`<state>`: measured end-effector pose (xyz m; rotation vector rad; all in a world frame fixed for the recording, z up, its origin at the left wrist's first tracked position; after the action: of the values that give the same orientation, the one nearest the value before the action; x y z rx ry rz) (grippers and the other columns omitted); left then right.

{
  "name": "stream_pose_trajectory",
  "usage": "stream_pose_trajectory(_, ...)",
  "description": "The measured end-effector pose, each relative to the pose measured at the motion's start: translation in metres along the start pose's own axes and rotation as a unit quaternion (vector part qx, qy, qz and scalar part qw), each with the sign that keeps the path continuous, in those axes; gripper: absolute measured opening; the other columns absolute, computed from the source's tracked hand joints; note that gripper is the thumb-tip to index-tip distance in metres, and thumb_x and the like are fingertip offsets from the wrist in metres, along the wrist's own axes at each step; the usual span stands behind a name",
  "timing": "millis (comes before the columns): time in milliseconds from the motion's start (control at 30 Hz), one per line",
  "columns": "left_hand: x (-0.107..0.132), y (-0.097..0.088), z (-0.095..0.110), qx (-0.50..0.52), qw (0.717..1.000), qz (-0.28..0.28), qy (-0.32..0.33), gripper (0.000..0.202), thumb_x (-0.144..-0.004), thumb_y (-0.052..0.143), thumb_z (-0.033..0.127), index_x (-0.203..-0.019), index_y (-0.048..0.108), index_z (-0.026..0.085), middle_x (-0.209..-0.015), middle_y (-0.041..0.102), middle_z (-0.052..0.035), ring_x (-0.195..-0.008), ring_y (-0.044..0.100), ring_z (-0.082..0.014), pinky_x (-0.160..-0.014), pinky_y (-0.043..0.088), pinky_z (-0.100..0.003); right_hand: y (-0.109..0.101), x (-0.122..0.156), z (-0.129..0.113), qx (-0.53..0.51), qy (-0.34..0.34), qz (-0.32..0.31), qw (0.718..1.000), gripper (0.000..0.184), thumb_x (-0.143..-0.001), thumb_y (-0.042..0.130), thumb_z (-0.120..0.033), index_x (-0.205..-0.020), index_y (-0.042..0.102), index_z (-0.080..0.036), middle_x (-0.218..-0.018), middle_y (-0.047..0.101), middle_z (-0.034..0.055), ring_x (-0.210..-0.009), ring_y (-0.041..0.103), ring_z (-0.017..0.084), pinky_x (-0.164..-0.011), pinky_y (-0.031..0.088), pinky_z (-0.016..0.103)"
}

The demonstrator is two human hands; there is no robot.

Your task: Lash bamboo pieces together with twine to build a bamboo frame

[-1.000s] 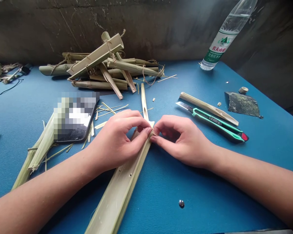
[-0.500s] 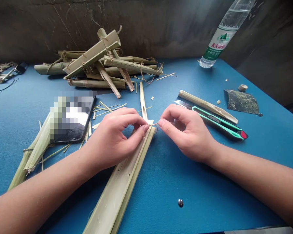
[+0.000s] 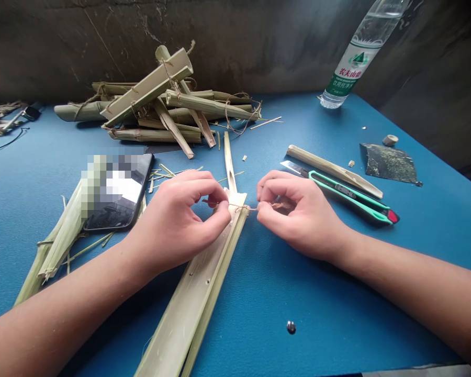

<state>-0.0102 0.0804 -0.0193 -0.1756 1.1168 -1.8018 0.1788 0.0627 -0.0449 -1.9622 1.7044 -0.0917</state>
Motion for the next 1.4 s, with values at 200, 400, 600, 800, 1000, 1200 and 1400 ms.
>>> stream_pose_trajectory(200, 0.004, 0.000, 0.001, 0.006, 1.000, -0.004, 0.014, 0.012, -0.094, 0.072, 0.017, -0.084, 0.077, 0.019, -0.079, 0.067, -0.0006, -0.078, 0.060, -0.0158, -0.074, 0.046, -0.033, 0.004, 0.000, -0.001, -0.108, 0.036, -0.044, 0.993, 0.017, -0.094, 0.078, -0.025, -0.079, 0.074, -0.019, -0.095, 0.081, 0.0061, -0.088, 0.073, 0.023, -0.069, 0.055, 0.032)
stream_pose_trajectory(400, 0.002, 0.001, 0.002, 0.013, 1.000, -0.005, 0.006, 0.013, -0.092, 0.071, 0.015, -0.080, 0.075, 0.019, -0.079, 0.066, -0.0006, -0.077, 0.061, -0.0162, -0.073, 0.048, -0.033, 0.003, 0.000, 0.001, -0.191, 0.055, -0.036, 0.979, 0.022, -0.094, 0.078, -0.020, -0.073, 0.071, -0.020, -0.099, 0.086, 0.0055, -0.093, 0.080, 0.023, -0.084, 0.063, 0.036)
stream_pose_trajectory(600, 0.000, 0.001, -0.002, -0.004, 1.000, -0.009, -0.004, 0.013, -0.088, 0.070, 0.014, -0.076, 0.072, 0.018, -0.077, 0.063, -0.0007, -0.076, 0.058, -0.0161, -0.071, 0.046, -0.033, 0.002, 0.000, 0.000, -0.130, 0.042, -0.013, 0.991, 0.029, -0.083, 0.073, -0.004, -0.064, 0.057, -0.021, -0.092, 0.085, 0.0043, -0.080, 0.076, 0.020, -0.064, 0.056, 0.028)
stream_pose_trajectory(800, 0.000, 0.000, -0.002, -0.003, 1.000, -0.006, -0.002, 0.012, -0.089, 0.072, 0.014, -0.077, 0.074, 0.017, -0.076, 0.064, -0.0006, -0.076, 0.058, -0.0159, -0.071, 0.045, -0.033, 0.002, -0.001, 0.000, -0.153, 0.044, -0.024, 0.987, 0.025, -0.085, 0.075, -0.008, -0.067, 0.063, -0.020, -0.093, 0.085, 0.0042, -0.082, 0.075, 0.019, -0.065, 0.057, 0.028)
stream_pose_trajectory(1000, 0.002, 0.002, -0.001, 0.007, 1.000, -0.001, 0.013, 0.010, -0.094, 0.074, 0.018, -0.085, 0.078, 0.018, -0.080, 0.069, -0.0011, -0.077, 0.059, -0.0162, -0.074, 0.046, -0.033, 0.003, -0.001, 0.005, -0.182, 0.077, -0.047, 0.979, 0.021, -0.080, 0.097, -0.033, -0.081, 0.082, -0.019, -0.081, 0.080, 0.0050, -0.074, 0.073, 0.022, -0.063, 0.057, 0.033)
stream_pose_trajectory(1200, 0.001, -0.001, 0.004, 0.009, 1.000, -0.006, 0.018, 0.008, -0.089, 0.073, 0.015, -0.082, 0.076, 0.017, -0.079, 0.067, -0.0015, -0.077, 0.061, -0.0166, -0.074, 0.047, -0.033, 0.005, -0.004, 0.013, -0.223, 0.112, -0.013, 0.968, 0.028, -0.077, 0.099, -0.022, -0.100, 0.083, -0.017, -0.088, 0.084, 0.0056, -0.074, 0.075, 0.019, -0.056, 0.055, 0.026)
stream_pose_trajectory(1400, 0.001, -0.001, 0.007, -0.004, 1.000, -0.019, 0.019, 0.013, -0.084, 0.069, 0.014, -0.071, 0.067, 0.017, -0.073, 0.062, -0.0003, -0.073, 0.056, -0.0159, -0.071, 0.044, -0.033, 0.002, -0.004, 0.008, -0.148, 0.097, -0.007, 0.984, 0.012, -0.081, 0.091, -0.011, -0.091, 0.087, -0.015, -0.076, 0.080, -0.0001, -0.058, 0.060, 0.009, -0.053, 0.048, 0.024)
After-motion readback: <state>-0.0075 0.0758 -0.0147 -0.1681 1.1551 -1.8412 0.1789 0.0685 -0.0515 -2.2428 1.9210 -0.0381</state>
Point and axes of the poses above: each hand's wrist, its own x-axis away from the middle knuckle, its own y-axis out of the palm, z = x × y, the point moved 5 cm from there along -x, towards the middle knuckle
